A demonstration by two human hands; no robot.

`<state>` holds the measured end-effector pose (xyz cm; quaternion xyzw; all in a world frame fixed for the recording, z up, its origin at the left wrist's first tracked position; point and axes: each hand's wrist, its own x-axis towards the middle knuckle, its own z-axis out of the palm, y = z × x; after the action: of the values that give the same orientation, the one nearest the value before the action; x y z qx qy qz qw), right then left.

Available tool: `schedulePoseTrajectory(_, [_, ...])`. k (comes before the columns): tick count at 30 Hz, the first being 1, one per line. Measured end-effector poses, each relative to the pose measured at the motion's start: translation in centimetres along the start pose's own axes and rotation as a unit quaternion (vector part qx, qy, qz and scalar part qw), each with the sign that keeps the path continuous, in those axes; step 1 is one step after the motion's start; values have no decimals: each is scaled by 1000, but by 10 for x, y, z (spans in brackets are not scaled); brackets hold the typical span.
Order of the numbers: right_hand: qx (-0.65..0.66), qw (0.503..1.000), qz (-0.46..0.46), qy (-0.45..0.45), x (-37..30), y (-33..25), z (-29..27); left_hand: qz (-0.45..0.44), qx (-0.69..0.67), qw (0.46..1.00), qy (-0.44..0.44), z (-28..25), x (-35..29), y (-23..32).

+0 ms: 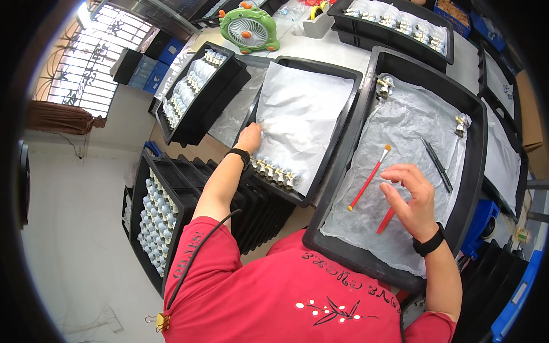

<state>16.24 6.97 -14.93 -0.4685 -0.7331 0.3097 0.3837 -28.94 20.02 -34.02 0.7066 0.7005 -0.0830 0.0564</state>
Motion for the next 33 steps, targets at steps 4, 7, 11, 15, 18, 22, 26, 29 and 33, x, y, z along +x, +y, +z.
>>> schedulePoseTrajectory(4, [3,1000,-3,-4,1,1,-1,17,-18,1000,18,-2,0,-1])
schedulePoseTrajectory(7, [6,1000,-6,-7,2,2,-1,14,-17,1000,-21,-1,-1,0])
schedulePoseTrajectory(11, [12,1000,-7,-10,3,1,0,11,-21,1000,-3,6,-1,-2])
schedulePoseTrajectory(15, [15,1000,1,-15,2,2,0,5,-25,1000,11,8,1,-4])
schedulePoseTrajectory(18, [16,1000,4,-17,2,1,1,34,-6,999,-12,8,2,-6])
schedulePoseTrajectory(22, [12,1000,5,-17,2,3,0,45,12,999,-22,2,2,-3])
schedulePoseTrajectory(26, [11,1000,6,-14,3,3,-1,43,-18,999,5,-1,0,-2])
schedulePoseTrajectory(29, [20,1000,9,-11,3,1,0,39,-19,999,6,2,1,-3])
schedulePoseTrajectory(33, [16,1000,6,-15,3,2,0,31,-10,999,5,7,6,-5])
